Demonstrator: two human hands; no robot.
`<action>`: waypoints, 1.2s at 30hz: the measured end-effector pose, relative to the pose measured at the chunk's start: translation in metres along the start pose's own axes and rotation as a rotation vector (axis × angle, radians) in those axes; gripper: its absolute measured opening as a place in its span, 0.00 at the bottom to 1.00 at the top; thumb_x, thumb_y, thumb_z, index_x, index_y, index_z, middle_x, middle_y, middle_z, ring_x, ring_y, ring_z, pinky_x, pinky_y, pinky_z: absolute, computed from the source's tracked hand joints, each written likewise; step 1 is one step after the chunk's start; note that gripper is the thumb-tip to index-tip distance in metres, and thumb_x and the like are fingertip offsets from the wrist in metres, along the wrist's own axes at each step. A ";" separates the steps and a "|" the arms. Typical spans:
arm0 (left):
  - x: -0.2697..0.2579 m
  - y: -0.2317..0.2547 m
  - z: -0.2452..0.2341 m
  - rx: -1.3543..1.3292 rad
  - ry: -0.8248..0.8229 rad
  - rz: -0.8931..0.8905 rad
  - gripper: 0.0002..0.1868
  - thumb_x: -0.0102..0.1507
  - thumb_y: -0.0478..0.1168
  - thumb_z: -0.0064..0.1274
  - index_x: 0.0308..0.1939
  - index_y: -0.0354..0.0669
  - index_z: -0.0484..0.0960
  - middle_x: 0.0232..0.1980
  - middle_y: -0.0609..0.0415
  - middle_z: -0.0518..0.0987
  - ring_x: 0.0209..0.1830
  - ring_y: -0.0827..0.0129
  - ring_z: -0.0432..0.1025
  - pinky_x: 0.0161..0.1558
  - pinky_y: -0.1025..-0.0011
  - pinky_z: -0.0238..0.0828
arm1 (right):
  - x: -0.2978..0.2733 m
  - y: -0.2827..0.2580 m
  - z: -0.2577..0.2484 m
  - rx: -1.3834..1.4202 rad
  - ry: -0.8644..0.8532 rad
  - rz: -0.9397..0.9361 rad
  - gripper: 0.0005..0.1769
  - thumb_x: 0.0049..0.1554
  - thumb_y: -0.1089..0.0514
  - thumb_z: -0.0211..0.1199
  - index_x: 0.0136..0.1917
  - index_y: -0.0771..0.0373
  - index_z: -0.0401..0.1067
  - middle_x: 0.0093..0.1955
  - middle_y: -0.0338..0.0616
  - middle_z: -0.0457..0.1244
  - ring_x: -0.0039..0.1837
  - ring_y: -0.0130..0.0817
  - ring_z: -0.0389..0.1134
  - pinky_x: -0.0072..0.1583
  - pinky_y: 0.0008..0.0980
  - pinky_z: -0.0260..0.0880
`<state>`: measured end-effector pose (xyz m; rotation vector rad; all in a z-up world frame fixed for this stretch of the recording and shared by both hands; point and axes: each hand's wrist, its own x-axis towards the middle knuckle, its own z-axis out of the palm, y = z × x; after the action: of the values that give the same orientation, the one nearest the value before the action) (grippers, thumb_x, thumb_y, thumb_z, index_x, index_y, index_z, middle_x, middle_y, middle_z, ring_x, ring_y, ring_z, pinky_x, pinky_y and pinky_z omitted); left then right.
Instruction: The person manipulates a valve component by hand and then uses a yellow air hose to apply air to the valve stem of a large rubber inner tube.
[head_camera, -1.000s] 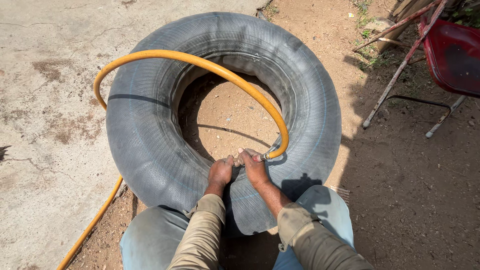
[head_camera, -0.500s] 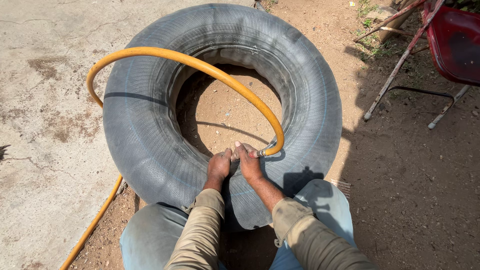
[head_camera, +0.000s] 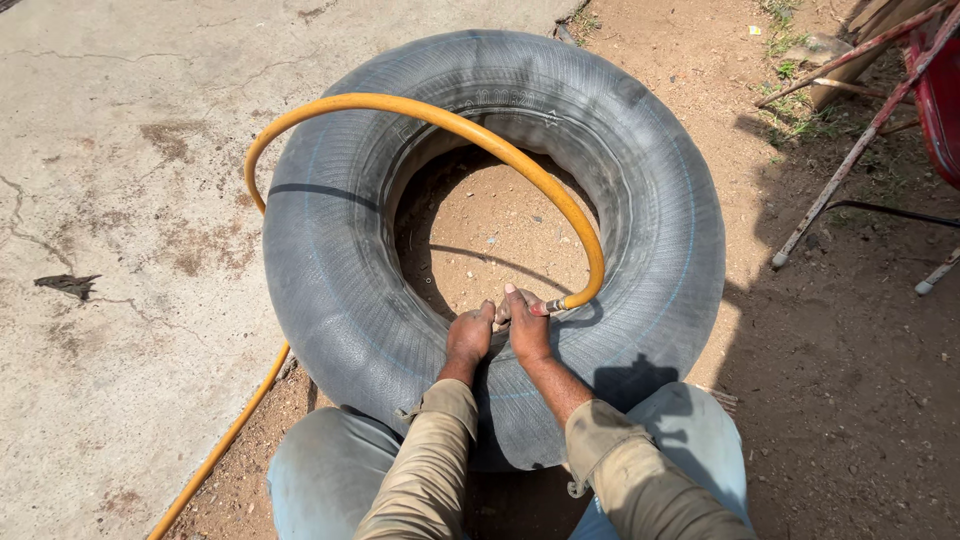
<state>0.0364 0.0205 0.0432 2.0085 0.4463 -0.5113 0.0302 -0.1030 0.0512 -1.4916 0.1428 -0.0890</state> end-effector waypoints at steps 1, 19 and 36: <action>0.000 0.001 -0.001 -0.001 -0.001 -0.007 0.39 0.63 0.67 0.37 0.51 0.35 0.85 0.59 0.31 0.79 0.64 0.43 0.72 0.66 0.55 0.63 | 0.001 0.000 0.001 0.000 0.001 0.011 0.23 0.67 0.48 0.54 0.34 0.63 0.65 0.29 0.38 0.60 0.33 0.26 0.61 0.38 0.29 0.65; 0.024 0.017 -0.003 0.090 -0.063 0.050 0.38 0.64 0.64 0.33 0.53 0.34 0.83 0.62 0.33 0.77 0.65 0.42 0.70 0.67 0.54 0.61 | 0.019 -0.009 -0.003 -0.030 0.027 0.034 0.23 0.68 0.48 0.52 0.36 0.64 0.66 0.31 0.39 0.61 0.35 0.27 0.63 0.40 0.30 0.68; 0.037 0.009 0.015 0.206 -0.068 0.198 0.37 0.67 0.62 0.31 0.50 0.31 0.84 0.58 0.30 0.78 0.62 0.40 0.72 0.65 0.53 0.63 | 0.024 0.007 -0.019 -0.071 0.106 0.035 0.26 0.68 0.47 0.53 0.34 0.66 0.69 0.31 0.43 0.65 0.36 0.31 0.66 0.44 0.31 0.68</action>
<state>0.0692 0.0065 0.0236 2.1971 0.1550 -0.5166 0.0511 -0.1245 0.0422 -1.5553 0.2599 -0.1355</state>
